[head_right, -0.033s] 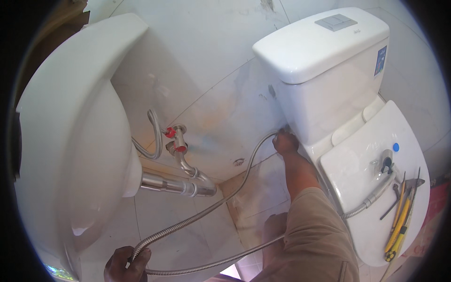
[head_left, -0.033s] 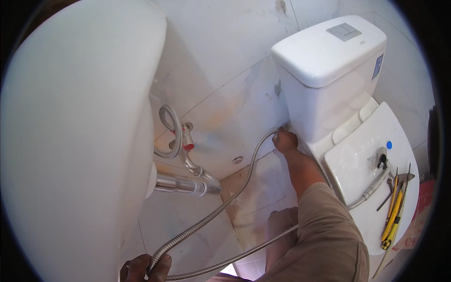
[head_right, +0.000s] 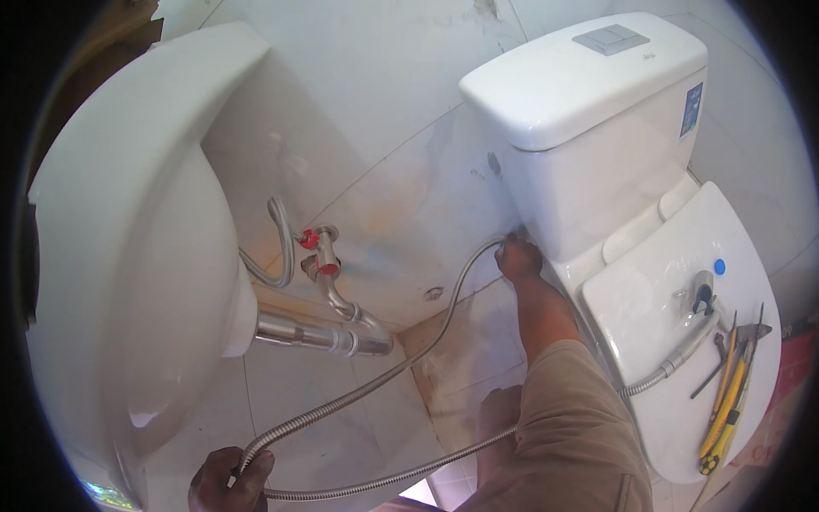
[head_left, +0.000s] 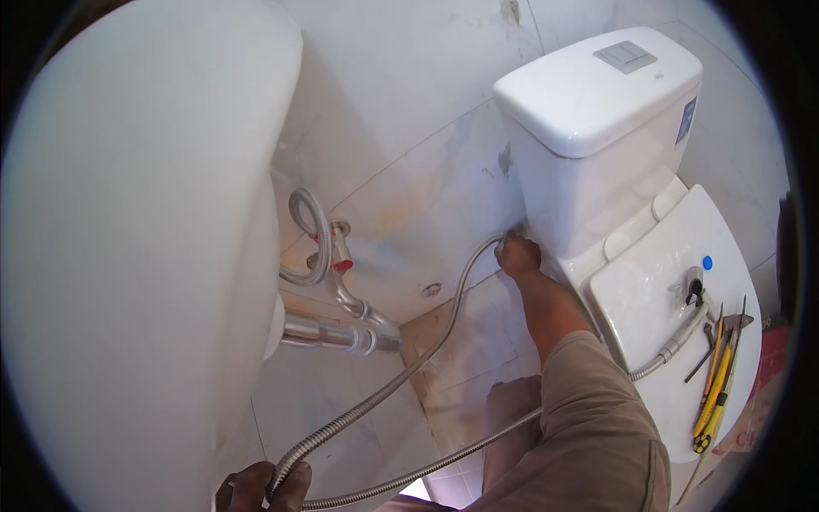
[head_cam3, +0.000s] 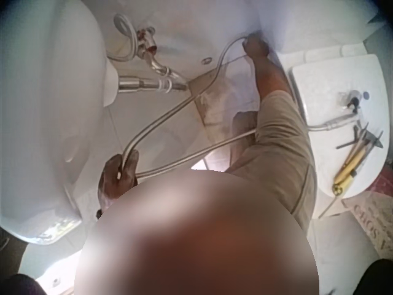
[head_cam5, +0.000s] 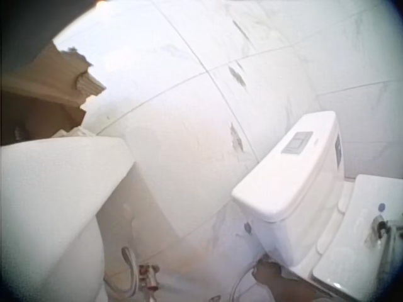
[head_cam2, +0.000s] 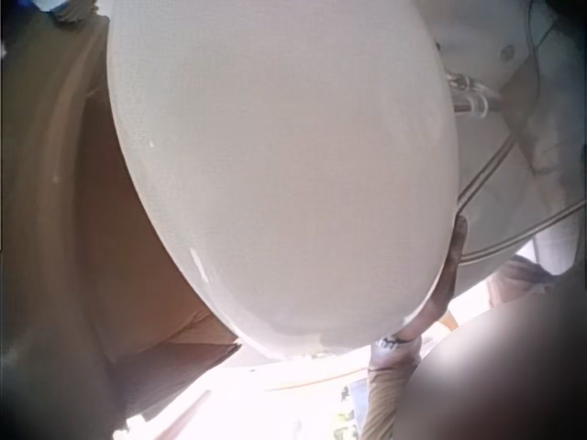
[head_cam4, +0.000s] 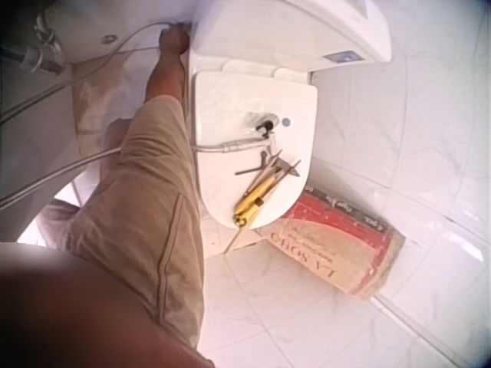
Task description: The person connects a flexible water supply hose to the toilet tank, then uses a hammer and chisel to adjust a wall fitting. The person later retrieves a power drill and extension cord and returns to the bathroom to continue the installation.
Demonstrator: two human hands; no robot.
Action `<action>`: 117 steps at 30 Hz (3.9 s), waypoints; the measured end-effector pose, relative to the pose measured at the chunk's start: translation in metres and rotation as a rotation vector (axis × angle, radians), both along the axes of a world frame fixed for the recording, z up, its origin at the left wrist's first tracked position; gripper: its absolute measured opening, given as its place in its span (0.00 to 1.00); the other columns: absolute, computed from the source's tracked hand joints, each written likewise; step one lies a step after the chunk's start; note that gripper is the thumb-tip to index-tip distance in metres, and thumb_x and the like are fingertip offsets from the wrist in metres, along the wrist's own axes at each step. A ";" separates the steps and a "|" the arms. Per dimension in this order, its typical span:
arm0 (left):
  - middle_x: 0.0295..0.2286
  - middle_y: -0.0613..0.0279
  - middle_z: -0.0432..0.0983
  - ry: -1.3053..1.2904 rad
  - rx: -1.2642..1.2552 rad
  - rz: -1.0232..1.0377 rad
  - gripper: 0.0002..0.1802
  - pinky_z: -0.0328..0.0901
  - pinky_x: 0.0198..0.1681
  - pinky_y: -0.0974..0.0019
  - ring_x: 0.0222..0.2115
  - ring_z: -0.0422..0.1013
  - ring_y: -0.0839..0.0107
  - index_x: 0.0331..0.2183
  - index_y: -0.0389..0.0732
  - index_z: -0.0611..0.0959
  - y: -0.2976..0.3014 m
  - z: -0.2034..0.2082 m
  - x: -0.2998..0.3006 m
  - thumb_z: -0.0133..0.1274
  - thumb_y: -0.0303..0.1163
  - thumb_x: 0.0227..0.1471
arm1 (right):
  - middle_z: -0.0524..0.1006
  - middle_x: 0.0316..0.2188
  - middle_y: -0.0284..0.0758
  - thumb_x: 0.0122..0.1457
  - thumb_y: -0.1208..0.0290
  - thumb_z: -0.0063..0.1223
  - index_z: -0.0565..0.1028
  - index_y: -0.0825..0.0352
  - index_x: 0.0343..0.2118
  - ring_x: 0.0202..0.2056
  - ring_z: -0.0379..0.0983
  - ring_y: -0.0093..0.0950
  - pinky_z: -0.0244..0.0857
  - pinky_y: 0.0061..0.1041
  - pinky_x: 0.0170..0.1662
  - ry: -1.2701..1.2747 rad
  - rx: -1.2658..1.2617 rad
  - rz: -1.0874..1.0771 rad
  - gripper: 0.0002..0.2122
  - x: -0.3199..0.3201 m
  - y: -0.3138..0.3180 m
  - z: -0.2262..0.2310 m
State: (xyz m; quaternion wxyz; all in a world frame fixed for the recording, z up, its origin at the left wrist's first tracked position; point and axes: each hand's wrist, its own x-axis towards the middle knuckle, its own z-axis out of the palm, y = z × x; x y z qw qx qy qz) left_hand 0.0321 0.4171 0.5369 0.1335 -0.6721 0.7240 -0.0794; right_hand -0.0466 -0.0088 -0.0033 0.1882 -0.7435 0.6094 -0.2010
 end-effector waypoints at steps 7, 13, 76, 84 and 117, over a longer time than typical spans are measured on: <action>0.42 0.46 0.75 0.013 -0.035 0.014 0.32 0.75 0.39 0.54 0.40 0.76 0.49 0.56 0.45 0.81 -0.001 -0.008 -0.001 0.57 0.15 0.49 | 0.81 0.41 0.50 0.60 0.58 0.56 0.74 0.68 0.45 0.42 0.81 0.50 0.74 0.49 0.47 -0.036 0.129 -0.080 0.18 0.010 -0.008 0.010; 0.41 0.45 0.75 0.149 -0.019 0.008 0.28 0.73 0.35 0.54 0.36 0.76 0.49 0.54 0.42 0.80 0.005 -0.005 0.005 0.55 0.14 0.50 | 0.76 0.51 0.56 0.62 0.66 0.47 0.68 0.67 0.58 0.52 0.76 0.51 0.70 0.48 0.56 -0.215 0.390 -0.344 0.22 0.022 0.026 0.018; 0.62 0.48 0.67 0.701 0.278 -0.337 0.37 0.66 0.57 0.51 0.55 0.69 0.49 0.59 0.42 0.75 -0.297 -0.206 -0.301 0.57 0.19 0.44 | 0.82 0.31 0.47 0.56 0.63 0.60 0.78 0.69 0.35 0.33 0.80 0.47 0.73 0.40 0.39 -0.157 0.427 -0.535 0.13 -0.412 0.207 0.329; 0.54 0.54 0.73 0.777 0.434 -0.480 0.34 0.65 0.57 0.53 0.53 0.69 0.53 0.55 0.43 0.78 -0.329 -0.215 -0.287 0.64 0.22 0.44 | 0.79 0.28 0.40 0.62 0.68 0.55 0.74 0.72 0.41 0.30 0.81 0.31 0.72 0.31 0.34 -0.880 0.585 -0.637 0.12 -0.428 0.202 0.348; 0.37 0.58 0.78 1.337 -0.055 -0.374 0.25 0.70 0.36 0.68 0.31 0.74 0.70 0.50 0.36 0.81 -0.272 -0.244 -0.195 0.67 0.23 0.50 | 0.79 0.44 0.36 0.56 0.74 0.58 0.81 0.63 0.47 0.51 0.74 0.37 0.66 0.37 0.56 0.264 0.094 0.154 0.15 -0.397 0.156 0.312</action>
